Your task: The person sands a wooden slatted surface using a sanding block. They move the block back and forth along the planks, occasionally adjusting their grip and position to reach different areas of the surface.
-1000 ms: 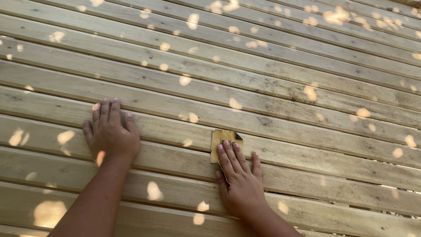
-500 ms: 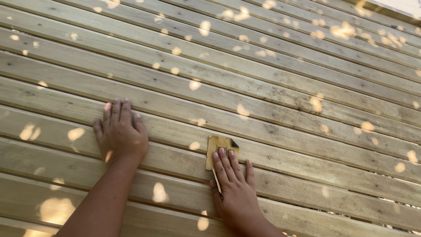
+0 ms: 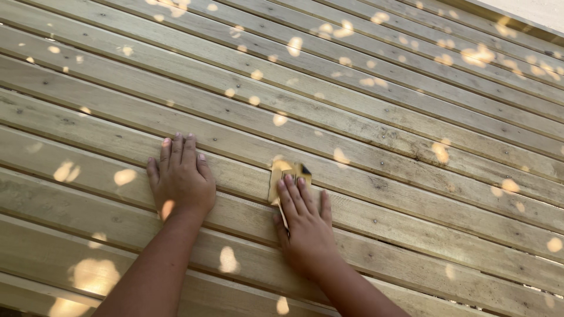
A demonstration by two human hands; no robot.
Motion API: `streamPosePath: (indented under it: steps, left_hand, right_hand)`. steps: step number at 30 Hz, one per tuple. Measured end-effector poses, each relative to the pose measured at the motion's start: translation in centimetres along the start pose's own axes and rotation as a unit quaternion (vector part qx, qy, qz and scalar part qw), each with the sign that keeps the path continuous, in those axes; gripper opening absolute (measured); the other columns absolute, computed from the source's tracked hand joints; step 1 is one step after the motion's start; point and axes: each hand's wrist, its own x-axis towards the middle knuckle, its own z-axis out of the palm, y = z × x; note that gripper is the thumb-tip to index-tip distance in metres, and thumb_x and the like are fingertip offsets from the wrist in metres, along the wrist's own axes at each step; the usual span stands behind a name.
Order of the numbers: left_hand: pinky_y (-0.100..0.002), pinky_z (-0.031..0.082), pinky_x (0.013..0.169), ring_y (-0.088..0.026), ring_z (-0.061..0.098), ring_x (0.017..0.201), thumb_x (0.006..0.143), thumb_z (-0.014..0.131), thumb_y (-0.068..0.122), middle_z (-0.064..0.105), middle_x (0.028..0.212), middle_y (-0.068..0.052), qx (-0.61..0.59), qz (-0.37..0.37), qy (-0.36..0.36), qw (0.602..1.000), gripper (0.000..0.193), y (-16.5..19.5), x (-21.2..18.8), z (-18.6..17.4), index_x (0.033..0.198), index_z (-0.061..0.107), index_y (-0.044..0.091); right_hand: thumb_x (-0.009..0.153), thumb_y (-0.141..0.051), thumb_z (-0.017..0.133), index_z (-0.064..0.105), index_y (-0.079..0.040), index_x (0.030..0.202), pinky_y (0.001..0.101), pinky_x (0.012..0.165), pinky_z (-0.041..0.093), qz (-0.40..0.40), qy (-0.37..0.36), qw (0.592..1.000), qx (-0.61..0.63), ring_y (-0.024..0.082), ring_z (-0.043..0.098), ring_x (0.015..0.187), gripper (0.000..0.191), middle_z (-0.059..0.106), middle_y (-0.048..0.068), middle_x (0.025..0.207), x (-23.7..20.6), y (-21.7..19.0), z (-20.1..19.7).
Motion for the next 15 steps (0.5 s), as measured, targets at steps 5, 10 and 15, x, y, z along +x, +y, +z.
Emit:
streamPosePath:
  steps: [5,10,15]
  left_hand:
    - [-0.051,0.014,0.124,-0.024,0.030,0.153,0.104,0.036,0.035,0.043,0.161,-0.007,0.006,-0.003,-0.006,1.000,0.052,0.2,0.0,-0.2,0.152,0.049,0.017]
    - [-0.052,0.013,0.123,-0.024,0.029,0.152,0.103,0.036,0.034,0.041,0.162,-0.006,0.009,-0.005,-0.005,1.000,0.054,0.2,-0.1,-0.2,0.152,0.047,0.017]
    - [-0.051,0.012,0.124,-0.023,0.027,0.153,0.103,0.035,0.035,0.040,0.162,-0.006,0.010,-0.011,-0.023,1.000,0.053,0.2,0.0,-0.1,0.152,0.047,0.018]
  right_hand:
    - [0.107,-0.046,0.021,0.013,-0.015,0.163,0.0537,0.125,-0.004,-0.033,-0.018,0.999,0.023,0.019,0.008,0.155,0.065,0.016,0.001,0.167,-3.8,-2.0,-2.8]
    - [0.102,-0.046,0.019,0.006,-0.024,0.162,0.0528,0.120,-0.010,0.062,-0.252,0.956,0.137,0.015,0.001,0.154,0.065,0.008,-0.004,0.172,7.5,-0.9,0.0]
    - [0.102,-0.048,0.016,0.005,-0.023,0.162,0.0508,0.122,-0.009,0.068,-0.246,0.957,0.141,0.014,0.000,0.155,0.065,0.006,-0.005,0.170,9.4,-2.1,-0.4]
